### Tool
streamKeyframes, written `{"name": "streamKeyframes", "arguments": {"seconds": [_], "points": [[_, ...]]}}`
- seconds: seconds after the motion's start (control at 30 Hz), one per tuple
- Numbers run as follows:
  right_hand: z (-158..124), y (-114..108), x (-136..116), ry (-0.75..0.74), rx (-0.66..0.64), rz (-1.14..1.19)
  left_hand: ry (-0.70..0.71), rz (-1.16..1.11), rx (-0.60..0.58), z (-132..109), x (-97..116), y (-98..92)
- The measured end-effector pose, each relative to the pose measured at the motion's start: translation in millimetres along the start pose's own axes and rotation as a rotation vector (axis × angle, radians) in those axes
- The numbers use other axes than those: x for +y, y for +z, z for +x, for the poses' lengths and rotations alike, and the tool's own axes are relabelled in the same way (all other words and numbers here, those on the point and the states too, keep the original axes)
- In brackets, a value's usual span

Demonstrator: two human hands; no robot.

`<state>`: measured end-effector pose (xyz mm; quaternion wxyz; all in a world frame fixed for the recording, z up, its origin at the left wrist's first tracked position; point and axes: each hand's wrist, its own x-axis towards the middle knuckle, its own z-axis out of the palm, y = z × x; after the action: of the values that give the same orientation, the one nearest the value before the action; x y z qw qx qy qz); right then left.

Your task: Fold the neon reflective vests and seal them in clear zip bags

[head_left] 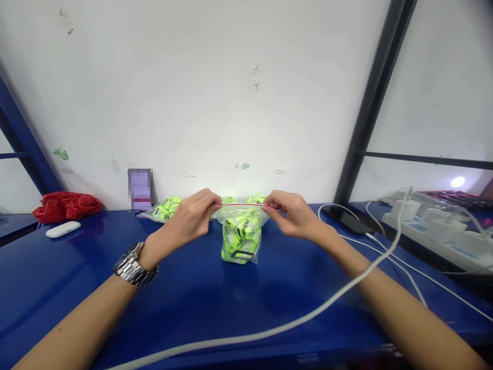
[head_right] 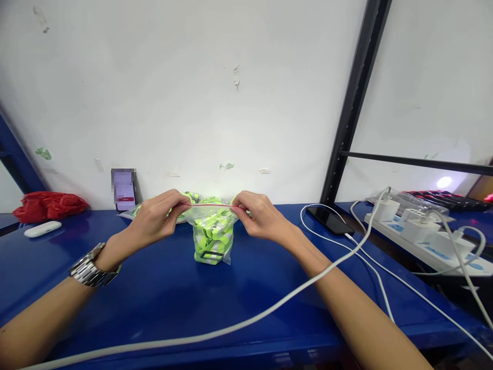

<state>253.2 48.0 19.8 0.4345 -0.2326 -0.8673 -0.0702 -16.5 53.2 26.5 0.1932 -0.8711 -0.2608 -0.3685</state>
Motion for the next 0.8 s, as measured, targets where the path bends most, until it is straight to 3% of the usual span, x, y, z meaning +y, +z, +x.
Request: {"name": "streamKeyframes", "arguments": {"seconds": [0.23, 0.43, 0.8], "points": [[2, 0, -2, 0.051, -0.005, 0.076, -0.073, -0.153, -0.058, 1, 5, -8.4], [3, -1, -5, 0.063, -0.033, 0.139, -0.066, -0.216, -0.030, 3, 10, -8.8], [3, 2, -2, -0.042, 0.012, 0.024, -0.010, -0.132, -0.002, 5, 10, -5.1]]}}
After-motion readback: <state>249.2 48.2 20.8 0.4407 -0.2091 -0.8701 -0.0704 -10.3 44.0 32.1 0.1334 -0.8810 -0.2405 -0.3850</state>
